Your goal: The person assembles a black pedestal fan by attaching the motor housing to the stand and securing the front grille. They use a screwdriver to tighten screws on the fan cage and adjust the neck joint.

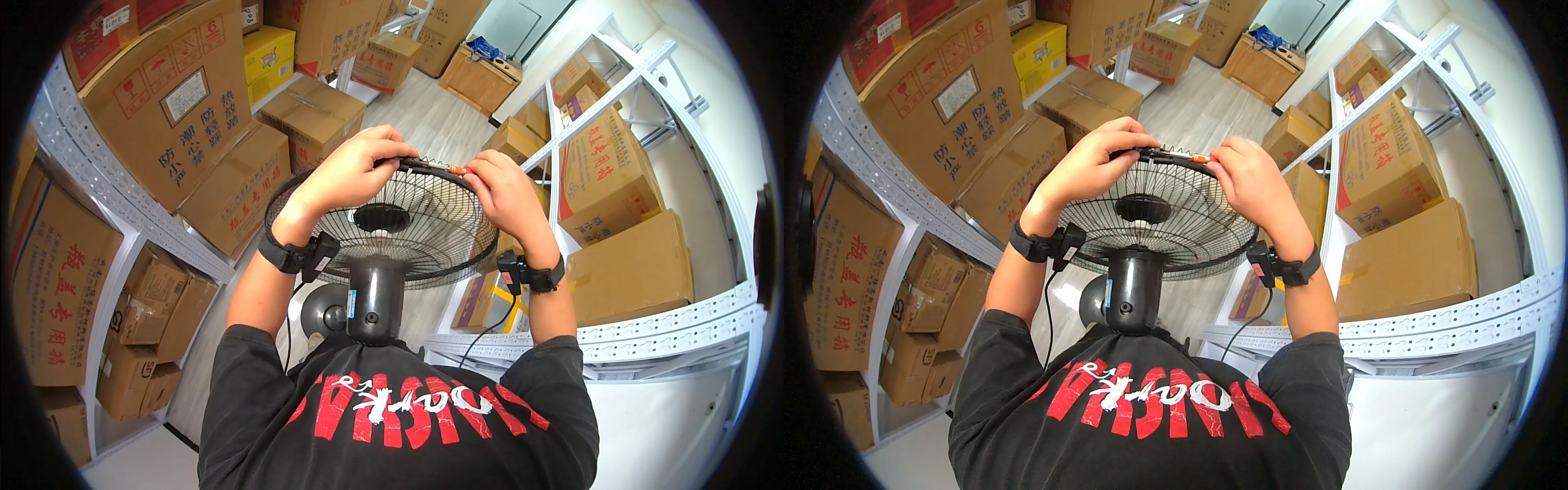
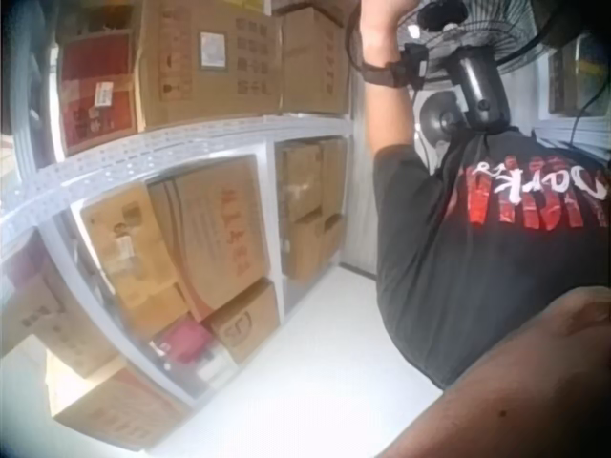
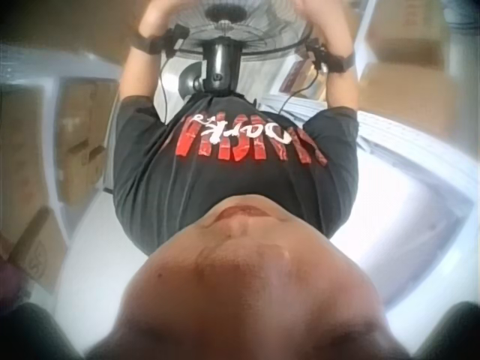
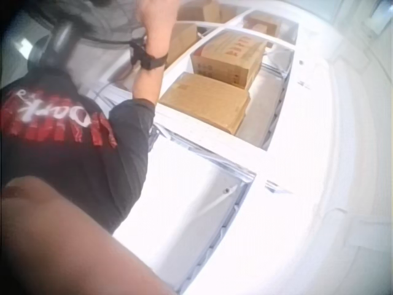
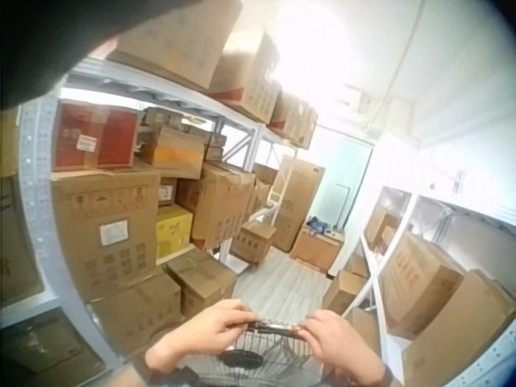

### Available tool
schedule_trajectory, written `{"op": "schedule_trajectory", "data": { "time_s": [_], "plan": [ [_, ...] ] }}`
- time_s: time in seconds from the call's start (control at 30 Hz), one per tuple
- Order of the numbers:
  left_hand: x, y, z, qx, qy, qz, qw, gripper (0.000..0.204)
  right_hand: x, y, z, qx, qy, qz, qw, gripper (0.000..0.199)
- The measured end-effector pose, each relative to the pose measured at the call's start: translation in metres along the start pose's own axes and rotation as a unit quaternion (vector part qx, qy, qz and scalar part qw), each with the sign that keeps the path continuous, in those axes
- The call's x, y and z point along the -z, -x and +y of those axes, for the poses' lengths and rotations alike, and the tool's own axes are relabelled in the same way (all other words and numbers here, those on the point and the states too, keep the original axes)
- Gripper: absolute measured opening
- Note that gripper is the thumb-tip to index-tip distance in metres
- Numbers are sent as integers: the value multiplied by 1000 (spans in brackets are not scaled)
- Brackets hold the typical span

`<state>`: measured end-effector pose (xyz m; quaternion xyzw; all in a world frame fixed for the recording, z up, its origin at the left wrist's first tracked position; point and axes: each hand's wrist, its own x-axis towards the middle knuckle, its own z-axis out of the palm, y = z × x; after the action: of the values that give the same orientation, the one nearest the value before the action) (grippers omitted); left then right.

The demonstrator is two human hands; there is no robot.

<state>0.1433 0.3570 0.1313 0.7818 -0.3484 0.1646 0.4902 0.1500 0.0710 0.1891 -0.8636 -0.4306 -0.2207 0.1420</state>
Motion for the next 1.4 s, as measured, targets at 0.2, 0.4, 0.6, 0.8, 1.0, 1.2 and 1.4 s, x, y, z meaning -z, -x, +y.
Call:
{"op": "schedule_trajectory", "data": {
  "time_s": [0.2,0.4,0.6,0.8,1.0,1.2,1.4],
  "plan": [
    [4,0,2,-12,-13,-6,1000,30,4,-5,-12,-38,28,3,999,19],
    [-3,2,-1,-41,-25,11,999,29,2,4,-29,-102,4,2,995,23],
    [-1,-6,-9,-38,-16,-8,999,28,0,5,-17,-50,48,30,997,12],
    [6,-5,-4,-20,-12,-46,999,30,-9,8,-32,-95,79,72,990,19],
    [41,-17,2,-13,-18,-165,986,36,-12,4,-33,-46,0,51,998,23],
    [71,-49,-33,-116,23,-307,944,41,-16,-10,-49,-70,130,73,986,24],
    [69,-63,-77,-200,160,-376,890,48,-19,-16,-98,-233,237,78,940,18]
  ]
}}
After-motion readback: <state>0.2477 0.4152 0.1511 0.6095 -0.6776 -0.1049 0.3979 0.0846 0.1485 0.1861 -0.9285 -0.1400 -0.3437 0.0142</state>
